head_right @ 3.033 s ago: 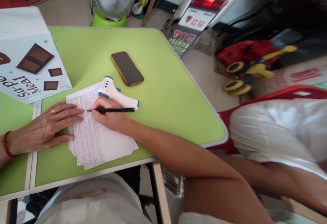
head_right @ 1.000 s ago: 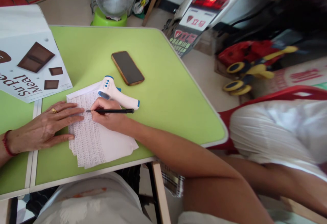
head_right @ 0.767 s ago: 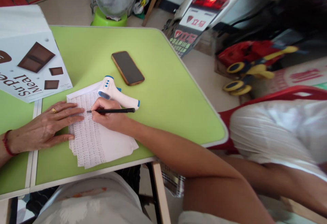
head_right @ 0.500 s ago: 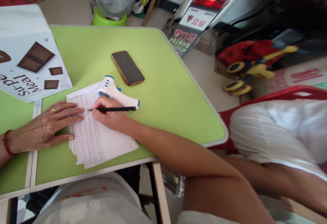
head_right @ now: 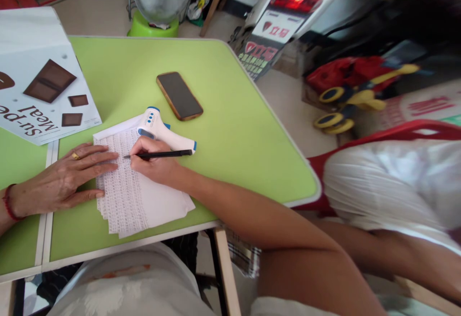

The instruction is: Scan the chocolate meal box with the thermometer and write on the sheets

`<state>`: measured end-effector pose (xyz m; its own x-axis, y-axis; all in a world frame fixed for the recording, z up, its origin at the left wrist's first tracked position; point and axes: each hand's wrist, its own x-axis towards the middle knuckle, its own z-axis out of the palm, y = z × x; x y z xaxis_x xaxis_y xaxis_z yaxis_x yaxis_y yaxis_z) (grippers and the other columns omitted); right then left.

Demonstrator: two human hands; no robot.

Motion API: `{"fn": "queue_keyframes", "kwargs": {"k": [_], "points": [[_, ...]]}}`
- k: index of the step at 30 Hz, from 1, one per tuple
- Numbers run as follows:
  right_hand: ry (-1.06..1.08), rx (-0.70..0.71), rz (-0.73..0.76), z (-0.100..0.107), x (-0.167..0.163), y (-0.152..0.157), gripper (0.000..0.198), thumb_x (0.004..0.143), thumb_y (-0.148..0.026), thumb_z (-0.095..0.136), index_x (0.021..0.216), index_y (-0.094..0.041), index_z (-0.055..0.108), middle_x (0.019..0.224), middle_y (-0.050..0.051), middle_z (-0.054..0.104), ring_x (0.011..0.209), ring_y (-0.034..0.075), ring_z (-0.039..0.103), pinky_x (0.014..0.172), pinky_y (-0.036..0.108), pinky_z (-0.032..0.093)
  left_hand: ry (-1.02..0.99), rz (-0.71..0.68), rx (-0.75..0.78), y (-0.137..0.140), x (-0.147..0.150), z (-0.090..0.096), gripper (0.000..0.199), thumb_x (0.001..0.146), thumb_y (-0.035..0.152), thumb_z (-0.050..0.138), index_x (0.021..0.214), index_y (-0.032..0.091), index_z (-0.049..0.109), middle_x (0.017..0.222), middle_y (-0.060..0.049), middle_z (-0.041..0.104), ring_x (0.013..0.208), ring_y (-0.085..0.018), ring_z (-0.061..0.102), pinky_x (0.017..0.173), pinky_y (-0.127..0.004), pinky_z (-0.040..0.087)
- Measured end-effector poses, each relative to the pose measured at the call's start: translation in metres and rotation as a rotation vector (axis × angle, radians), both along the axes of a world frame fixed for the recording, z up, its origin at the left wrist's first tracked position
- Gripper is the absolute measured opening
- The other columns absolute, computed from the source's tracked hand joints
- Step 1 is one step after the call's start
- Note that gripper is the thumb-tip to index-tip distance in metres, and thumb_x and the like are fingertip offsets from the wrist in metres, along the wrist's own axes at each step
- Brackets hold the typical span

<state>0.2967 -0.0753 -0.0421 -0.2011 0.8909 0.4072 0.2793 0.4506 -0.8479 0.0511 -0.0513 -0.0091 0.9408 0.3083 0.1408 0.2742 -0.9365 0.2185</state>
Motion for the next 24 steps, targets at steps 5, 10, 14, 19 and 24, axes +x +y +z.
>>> {"fn": "queue_keyframes", "kwargs": {"k": [5,10,14,19,24], "points": [[0.0,0.007,-0.004,0.0005,-0.0005,-0.0001,0.008,0.073,-0.012,0.054,0.067,-0.018,0.054,0.058,-0.005,0.053,0.049,0.006,0.043,0.045,0.02,0.035,-0.007,0.004,-0.004,0.0002,0.0005,0.0005,0.048,0.101,0.046,0.042,0.134,0.012,0.053,0.145,-0.014,0.048,0.136,-0.034,0.039,0.113,-0.056,0.034],[-0.01,0.012,-0.041,0.0005,-0.0002,-0.0003,0.008,0.072,-0.012,0.053,0.067,-0.018,0.054,0.058,-0.005,0.053,0.05,0.006,0.044,0.046,0.021,0.036,-0.008,0.007,-0.004,0.0008,-0.0001,0.0006,0.049,0.101,0.046,0.042,0.134,0.012,0.053,0.145,-0.014,0.048,0.136,-0.034,0.039,0.114,-0.056,0.034],[-0.011,-0.003,-0.007,0.0012,0.0001,0.0,0.009,0.072,-0.012,0.053,0.066,-0.019,0.053,0.057,-0.005,0.051,0.048,0.006,0.042,0.046,0.021,0.036,-0.008,0.005,0.006,0.0005,0.0,0.0,0.049,0.101,0.047,0.041,0.133,0.011,0.053,0.145,-0.014,0.048,0.136,-0.034,0.039,0.113,-0.056,0.034],[-0.007,-0.045,-0.021,0.0012,0.0005,-0.0003,0.008,0.072,-0.014,0.053,0.067,-0.019,0.052,0.058,-0.005,0.051,0.05,0.007,0.043,0.048,0.023,0.037,-0.006,0.001,0.009,0.0004,0.0003,0.0001,0.05,0.101,0.046,0.041,0.133,0.01,0.053,0.145,-0.015,0.048,0.136,-0.035,0.039,0.112,-0.056,0.035],[-0.018,-0.062,-0.063,0.0005,0.001,-0.0008,0.005,0.072,-0.015,0.053,0.069,-0.019,0.052,0.06,-0.005,0.052,0.051,0.008,0.043,0.051,0.024,0.038,-0.007,0.007,0.002,0.0006,0.0,0.0005,0.05,0.101,0.047,0.042,0.134,0.011,0.053,0.145,-0.014,0.048,0.137,-0.034,0.039,0.113,-0.057,0.033]]}}
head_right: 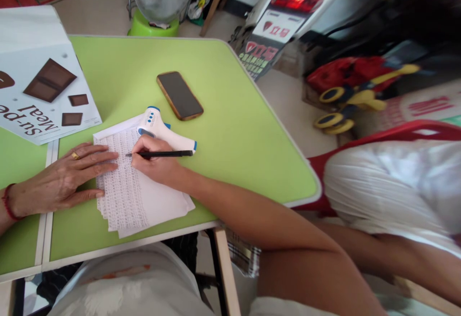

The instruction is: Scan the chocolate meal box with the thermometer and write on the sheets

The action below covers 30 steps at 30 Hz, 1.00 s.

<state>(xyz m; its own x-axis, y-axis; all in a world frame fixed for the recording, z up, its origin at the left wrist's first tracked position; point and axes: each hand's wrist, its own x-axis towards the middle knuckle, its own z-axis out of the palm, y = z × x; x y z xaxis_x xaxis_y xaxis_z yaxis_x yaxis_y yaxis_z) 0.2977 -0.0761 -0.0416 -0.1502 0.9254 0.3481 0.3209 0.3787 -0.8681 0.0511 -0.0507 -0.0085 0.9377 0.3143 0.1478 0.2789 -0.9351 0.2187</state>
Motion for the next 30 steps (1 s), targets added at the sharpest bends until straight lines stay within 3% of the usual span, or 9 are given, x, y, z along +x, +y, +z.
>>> {"fn": "queue_keyframes", "kwargs": {"k": [12,20,26,30], "points": [[-0.005,-0.001,0.003,0.001,0.001,0.0,0.006,0.071,-0.015,0.053,0.068,-0.02,0.052,0.058,-0.006,0.051,0.05,0.008,0.042,0.051,0.024,0.037,0.0,0.003,-0.013,0.0,0.0,-0.001,0.049,0.101,0.046,0.043,0.134,0.012,0.053,0.145,-0.014,0.048,0.137,-0.034,0.039,0.114,-0.056,0.033],[-0.085,0.097,0.038,0.004,0.006,-0.001,0.01,0.075,-0.011,0.052,0.069,-0.02,0.051,0.058,-0.005,0.05,0.049,0.007,0.042,0.048,0.022,0.037,0.008,0.004,-0.014,-0.001,-0.001,-0.001,0.049,0.101,0.046,0.043,0.135,0.012,0.052,0.146,-0.014,0.047,0.137,-0.034,0.038,0.114,-0.056,0.033],[-0.649,0.545,0.136,0.013,0.021,-0.003,0.016,0.092,-0.013,0.047,0.094,-0.019,0.062,0.083,0.006,0.065,0.076,0.016,0.06,0.067,0.029,0.05,0.006,0.002,-0.017,0.0,-0.001,0.0,0.049,0.1,0.046,0.044,0.135,0.013,0.052,0.146,-0.014,0.048,0.137,-0.033,0.039,0.113,-0.056,0.034],[-0.981,0.588,0.258,0.017,0.03,-0.001,0.029,0.098,-0.01,0.034,0.104,-0.013,0.063,0.089,0.011,0.063,0.08,0.021,0.059,0.07,0.035,0.051,-0.003,0.0,-0.019,0.0,-0.002,0.001,0.048,0.1,0.045,0.044,0.135,0.013,0.052,0.145,-0.014,0.048,0.137,-0.033,0.039,0.114,-0.056,0.034]]}}
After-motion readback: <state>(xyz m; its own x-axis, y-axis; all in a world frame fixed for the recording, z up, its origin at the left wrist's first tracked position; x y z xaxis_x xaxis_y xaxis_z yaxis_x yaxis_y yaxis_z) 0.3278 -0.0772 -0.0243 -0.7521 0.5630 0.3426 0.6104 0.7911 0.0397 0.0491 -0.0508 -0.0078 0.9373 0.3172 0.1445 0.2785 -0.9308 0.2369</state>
